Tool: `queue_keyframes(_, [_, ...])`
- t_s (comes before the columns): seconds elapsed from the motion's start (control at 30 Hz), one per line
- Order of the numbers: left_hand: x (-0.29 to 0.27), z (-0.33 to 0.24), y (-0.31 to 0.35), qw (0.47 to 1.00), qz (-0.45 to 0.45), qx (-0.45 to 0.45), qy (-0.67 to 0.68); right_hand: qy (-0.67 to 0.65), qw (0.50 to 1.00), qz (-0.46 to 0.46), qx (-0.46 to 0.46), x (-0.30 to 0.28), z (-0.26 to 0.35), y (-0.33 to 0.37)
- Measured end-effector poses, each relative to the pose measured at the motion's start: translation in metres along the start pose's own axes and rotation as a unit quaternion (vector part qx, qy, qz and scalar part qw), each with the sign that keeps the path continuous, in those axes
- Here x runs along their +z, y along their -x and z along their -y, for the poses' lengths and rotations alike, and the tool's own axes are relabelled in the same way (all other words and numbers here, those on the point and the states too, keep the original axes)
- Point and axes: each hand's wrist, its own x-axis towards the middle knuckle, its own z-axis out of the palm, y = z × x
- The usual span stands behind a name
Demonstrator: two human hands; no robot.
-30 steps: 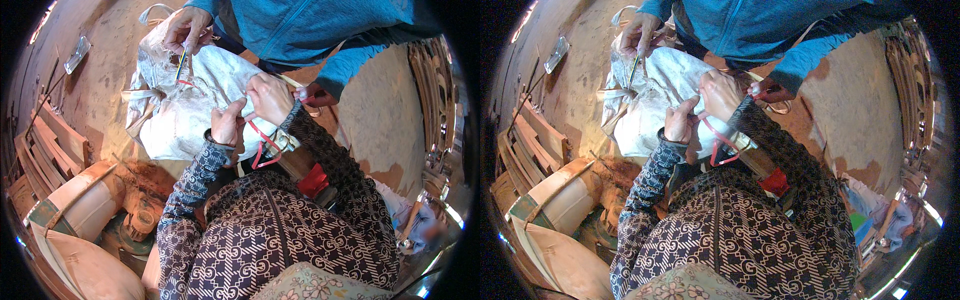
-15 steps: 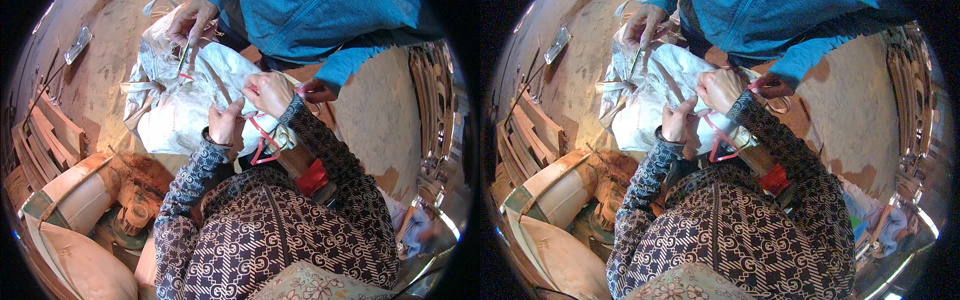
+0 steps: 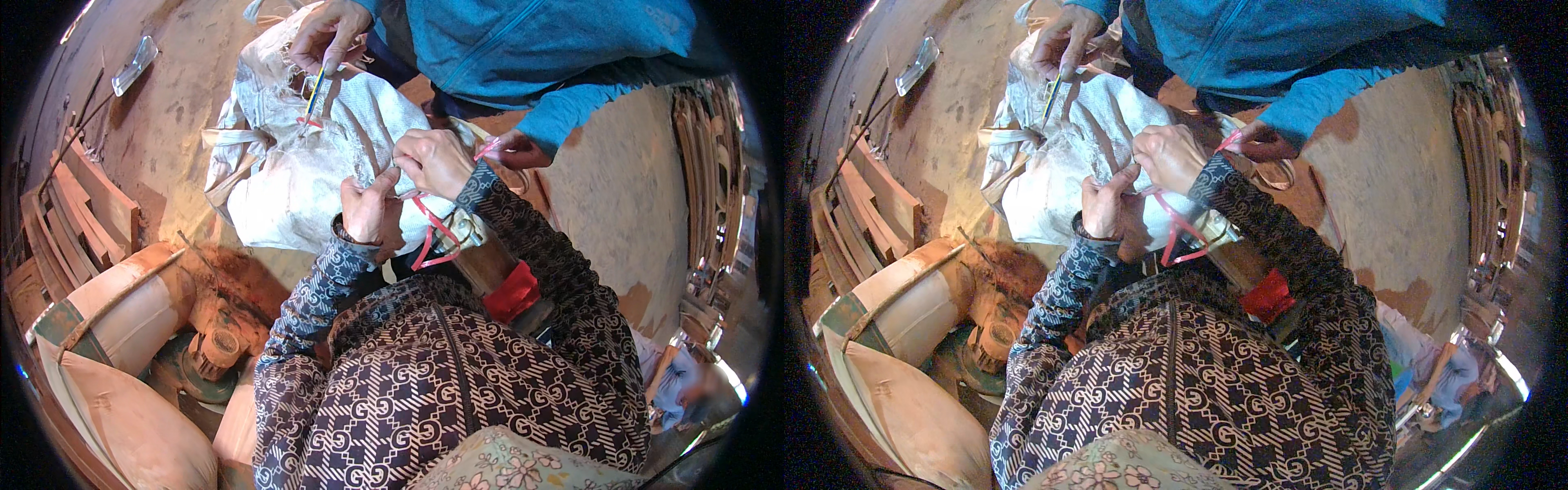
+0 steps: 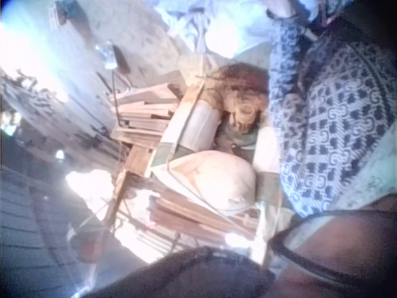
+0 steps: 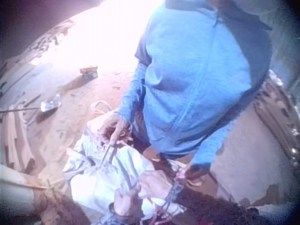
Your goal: The person ties a large white sack using a red plastic strap. They pull the strap through the sack opening, wrap it around, and secure it with a knot while another person assists by holding the sack open.
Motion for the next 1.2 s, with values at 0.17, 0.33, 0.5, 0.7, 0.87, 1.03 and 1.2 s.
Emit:
queue_keyframes(0.17, [-0.001,-0.017,0.009,0.999,0.017,-0.047,-0.010,-0.026,0.999,0.038,0.003,0.002,-0.002,0.009])
queue_keyframes(0.33, [-0.050,-0.006,-0.004,0.970,0.110,-0.162,0.146,-0.014,0.998,0.058,0.016,-0.009,0.013,0.025])
queue_keyframes(0.5, [-0.051,0.004,-0.018,0.911,0.258,-0.149,0.285,0.044,0.998,-0.006,0.035,-0.002,0.019,0.031])
queue_keyframes(0.7, [-0.040,0.008,-0.043,0.955,0.170,-0.225,0.094,-0.002,0.996,-0.076,0.044,0.006,0.012,0.034])
queue_keyframes(0.87, [-0.034,0.010,-0.047,0.977,0.107,-0.180,0.048,-0.016,0.993,-0.103,0.045,0.004,0.010,0.036])
queue_keyframes(1.03, [-0.031,0.004,-0.049,0.988,0.090,-0.122,0.005,-0.014,0.994,-0.096,0.054,0.000,0.015,0.035])
queue_keyframes(1.2, [-0.023,0.000,-0.043,0.994,0.060,-0.093,-0.017,-0.001,0.994,-0.096,0.056,0.000,0.018,0.033])
